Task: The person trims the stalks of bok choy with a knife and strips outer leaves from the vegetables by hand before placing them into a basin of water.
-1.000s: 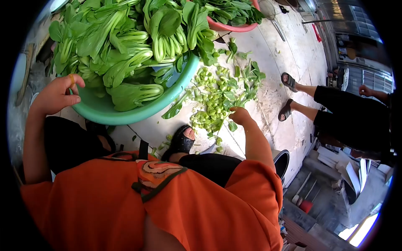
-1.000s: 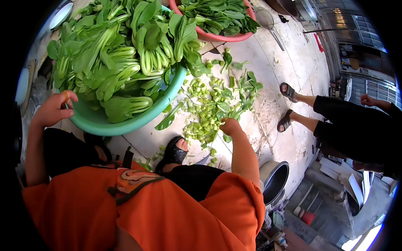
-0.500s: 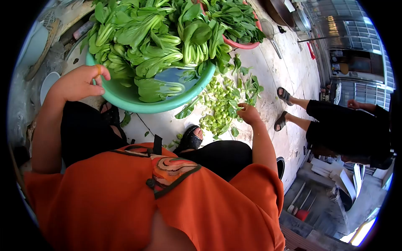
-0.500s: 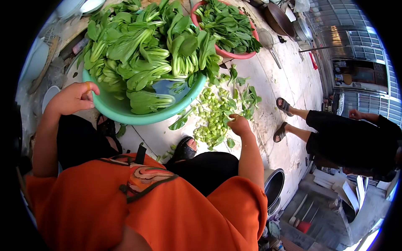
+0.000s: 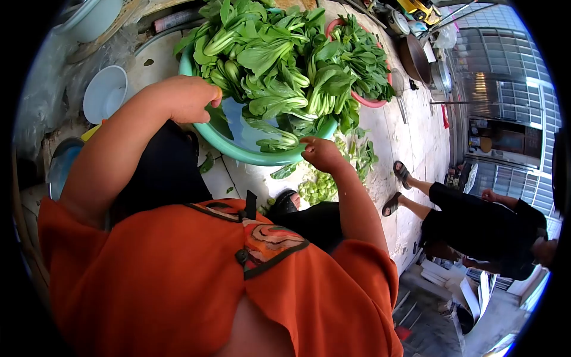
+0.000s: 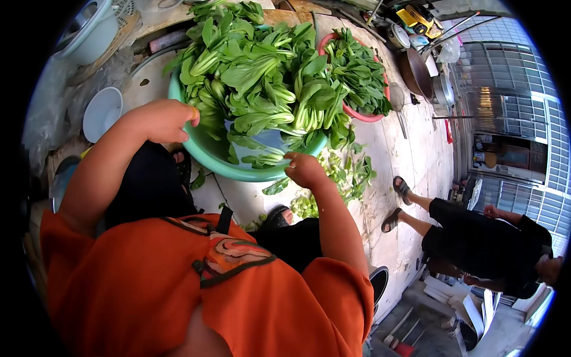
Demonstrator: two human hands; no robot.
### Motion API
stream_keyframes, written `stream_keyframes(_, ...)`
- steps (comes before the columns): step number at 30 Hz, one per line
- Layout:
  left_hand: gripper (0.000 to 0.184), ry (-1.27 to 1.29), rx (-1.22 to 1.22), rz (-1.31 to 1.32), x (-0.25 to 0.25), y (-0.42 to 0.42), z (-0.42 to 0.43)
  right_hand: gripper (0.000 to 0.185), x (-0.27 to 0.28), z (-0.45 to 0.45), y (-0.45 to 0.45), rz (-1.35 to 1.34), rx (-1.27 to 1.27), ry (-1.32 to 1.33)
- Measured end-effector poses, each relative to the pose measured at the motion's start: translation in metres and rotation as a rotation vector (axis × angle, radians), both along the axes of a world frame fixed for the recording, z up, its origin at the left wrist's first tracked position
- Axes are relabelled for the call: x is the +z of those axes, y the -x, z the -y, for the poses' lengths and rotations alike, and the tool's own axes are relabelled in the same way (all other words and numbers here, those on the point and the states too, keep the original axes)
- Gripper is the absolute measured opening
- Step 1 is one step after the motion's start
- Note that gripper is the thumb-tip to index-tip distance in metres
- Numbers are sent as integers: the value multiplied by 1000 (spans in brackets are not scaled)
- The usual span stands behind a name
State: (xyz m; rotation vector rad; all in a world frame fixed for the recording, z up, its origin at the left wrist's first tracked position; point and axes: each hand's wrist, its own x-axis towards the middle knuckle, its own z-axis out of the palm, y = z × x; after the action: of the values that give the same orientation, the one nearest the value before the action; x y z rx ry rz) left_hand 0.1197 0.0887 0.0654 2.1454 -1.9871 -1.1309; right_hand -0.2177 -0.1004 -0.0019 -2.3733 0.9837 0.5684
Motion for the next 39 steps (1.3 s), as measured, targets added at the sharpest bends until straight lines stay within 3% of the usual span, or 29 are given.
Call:
stream_keyframes(6,34,-21,-42,-27,-6,0,10,47,-74,20,-37,-59,46,90)
stream_keyframes(8,34,-44,-52,-33,-8,0,16,49,-97,19,-42,-252,-4,88)
stream_keyframes(10,33,-140,-49,-35,-9,-1,22,60,-144,19,-40,-246,7,79)
stream_keyframes(13,38,-234,7,-114,-15,-3,26,58,-147,18,-54,-202,194,-13)
stream_keyframes(15,37,-191,-11,-112,-8,2,28,52,-149,29,-50,71,-44,-264)
stream_keyframes(16,35,-125,-40,-104,-5,4,30,46,-167,36,-45,108,-201,-227)
stream_keyframes(19,36,-159,-32,-94,-7,11,36,43,-174,33,-36,174,-299,-52)
stream_keyframes(21,38,-168,-29,-94,-11,17,42,44,-164,22,-42,-13,20,94)
stream_keyframes(26,40,-216,21,-113,-13,38,55,48,-135,48,-27,116,-200,167)
stream_keyframes(28,37,-128,-93,41,1,49,64,46,-107,46,-27,-60,-35,136)
stream_keyframes(29,39,60,-106,2,-14,48,64,44,-85,45,-29,-27,-5,131)
stream_keyframes(34,40,232,102,-150,8,73,88,44,8,54,-17,267,-176,-3)
stream_keyframes(36,45,323,180,-348,23,85,99,38,29,49,-9,401,-170,11)
stream_keyframes(39,54,533,72,-326,29,102,112,36,63,33,-8,529,-261,-122)
